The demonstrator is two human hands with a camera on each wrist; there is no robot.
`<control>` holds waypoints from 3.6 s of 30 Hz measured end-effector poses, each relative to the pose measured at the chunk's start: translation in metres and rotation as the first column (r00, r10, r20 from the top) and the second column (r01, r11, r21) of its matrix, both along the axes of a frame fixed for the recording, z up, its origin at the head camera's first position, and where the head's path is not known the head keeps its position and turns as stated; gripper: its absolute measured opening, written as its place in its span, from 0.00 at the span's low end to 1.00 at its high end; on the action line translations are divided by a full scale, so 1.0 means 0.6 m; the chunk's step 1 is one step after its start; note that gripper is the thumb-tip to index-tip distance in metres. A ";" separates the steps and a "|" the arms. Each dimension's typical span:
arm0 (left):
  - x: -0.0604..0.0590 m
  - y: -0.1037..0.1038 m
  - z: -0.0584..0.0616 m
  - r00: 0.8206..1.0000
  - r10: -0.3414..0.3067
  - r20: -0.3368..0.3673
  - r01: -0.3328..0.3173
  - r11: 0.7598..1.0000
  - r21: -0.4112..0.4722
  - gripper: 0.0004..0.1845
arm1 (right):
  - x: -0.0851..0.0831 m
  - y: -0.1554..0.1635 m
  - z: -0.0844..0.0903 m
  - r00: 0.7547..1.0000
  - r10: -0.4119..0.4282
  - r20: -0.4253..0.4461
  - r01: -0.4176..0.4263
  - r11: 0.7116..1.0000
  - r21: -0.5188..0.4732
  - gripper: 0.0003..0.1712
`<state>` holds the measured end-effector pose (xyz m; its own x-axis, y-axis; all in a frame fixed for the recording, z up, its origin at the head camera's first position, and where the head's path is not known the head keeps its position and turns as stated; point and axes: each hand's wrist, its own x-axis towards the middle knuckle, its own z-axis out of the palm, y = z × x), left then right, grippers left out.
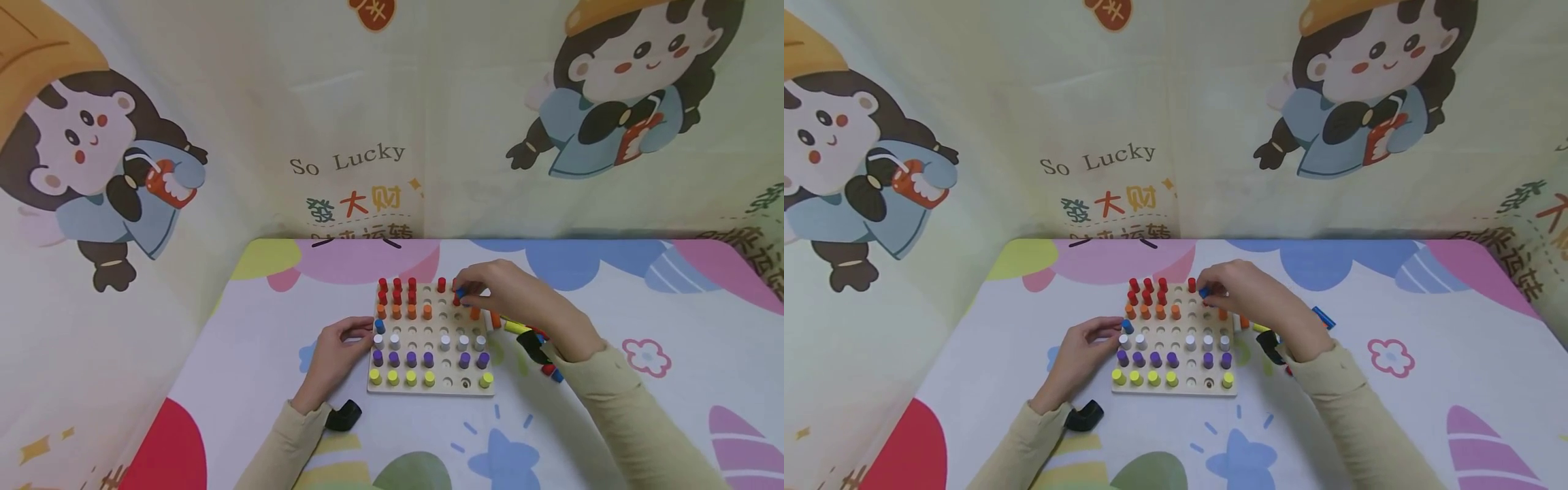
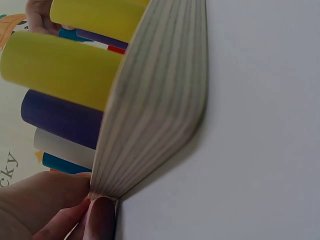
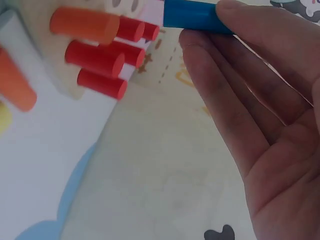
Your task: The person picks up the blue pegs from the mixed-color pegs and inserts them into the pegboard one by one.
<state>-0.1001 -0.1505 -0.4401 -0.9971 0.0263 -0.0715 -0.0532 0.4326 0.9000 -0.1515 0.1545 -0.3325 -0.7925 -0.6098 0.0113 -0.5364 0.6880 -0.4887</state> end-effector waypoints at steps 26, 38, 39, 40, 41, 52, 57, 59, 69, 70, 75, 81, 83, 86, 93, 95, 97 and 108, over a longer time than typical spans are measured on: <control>0.000 0.001 -0.001 1.000 0.009 0.014 -0.009 1.000 -0.001 0.16 | -0.002 -0.068 -0.012 0.995 0.104 -0.011 -0.104 0.995 -0.011 0.08; -0.003 0.001 -0.002 1.000 -0.005 0.007 0.005 1.000 0.006 0.16 | -0.001 -0.095 -0.012 0.995 0.094 0.040 -0.094 0.996 0.009 0.10; -0.003 0.001 -0.002 1.000 -0.007 0.005 0.007 1.000 0.006 0.16 | 0.000 -0.096 -0.012 0.995 0.091 0.043 -0.092 0.996 0.012 0.10; -0.003 0.001 -0.002 1.000 -0.008 0.004 0.008 1.000 0.008 0.16 | 0.000 -0.098 -0.012 0.995 0.090 0.044 -0.090 0.996 0.014 0.10; -0.003 0.000 -0.002 1.000 -0.009 0.002 0.009 1.000 0.010 0.16 | 0.000 -0.099 -0.012 0.995 0.090 0.045 -0.091 0.996 0.015 0.10; -0.001 -0.002 -0.002 1.000 0.002 -0.005 -0.002 1.000 0.013 0.16 | -0.001 -0.125 -0.015 0.991 0.121 0.064 -0.124 0.992 0.040 0.09; -0.001 -0.003 -0.001 1.000 0.005 0.002 -0.006 1.000 0.016 0.16 | 0.001 -0.137 -0.016 0.991 0.110 0.073 -0.114 0.992 0.055 0.11; -0.001 -0.003 -0.001 1.000 0.006 0.005 -0.006 1.000 0.018 0.16 | 0.002 -0.138 -0.017 0.991 0.106 0.078 -0.109 0.993 0.047 0.12; -0.001 -0.001 -0.002 1.000 -0.002 -0.003 0.002 1.000 0.019 0.16 | 0.002 -0.147 -0.021 0.988 0.149 0.047 -0.150 0.988 0.037 0.12; -0.001 -0.001 -0.003 1.000 -0.004 -0.008 0.004 1.000 0.018 0.16 | 0.002 -0.149 -0.022 0.987 0.151 0.048 -0.153 0.987 0.041 0.11; -0.003 -0.002 -0.004 1.000 -0.013 -0.016 0.014 1.000 0.017 0.16 | 0.001 -0.158 -0.028 0.987 0.159 0.037 -0.161 0.984 0.070 0.10; -0.004 -0.005 -0.005 1.000 -0.012 -0.018 0.012 1.000 0.011 0.17 | 0.005 -0.169 -0.031 0.987 0.157 0.027 -0.158 0.984 0.083 0.12; -0.004 -0.005 -0.005 1.000 -0.013 -0.023 0.013 1.000 0.011 0.17 | 0.006 -0.172 -0.031 0.988 0.153 0.026 -0.155 0.984 0.086 0.12; -0.003 -0.005 -0.005 1.000 -0.012 -0.022 0.013 1.000 0.017 0.17 | 0.005 -0.175 -0.032 0.988 0.150 0.019 -0.151 0.983 0.101 0.11; -0.004 -0.005 -0.008 0.999 -0.014 -0.034 0.015 1.000 0.020 0.16 | 0.004 -0.177 -0.036 0.988 0.155 0.007 -0.155 0.980 0.129 0.11; -0.004 -0.004 -0.008 0.999 -0.013 -0.033 0.014 1.000 0.021 0.16 | 0.003 -0.177 -0.037 0.988 0.156 0.007 -0.156 0.979 0.130 0.11; -0.004 -0.004 -0.008 0.999 -0.017 -0.041 0.018 1.000 0.017 0.16 | 0.003 -0.176 -0.038 0.988 0.157 0.009 -0.157 0.979 0.129 0.11; -0.003 -0.003 -0.004 1.000 -0.004 -0.011 0.004 1.000 0.008 0.17 | 0.002 -0.174 -0.041 0.987 0.158 0.028 -0.160 0.975 0.151 0.11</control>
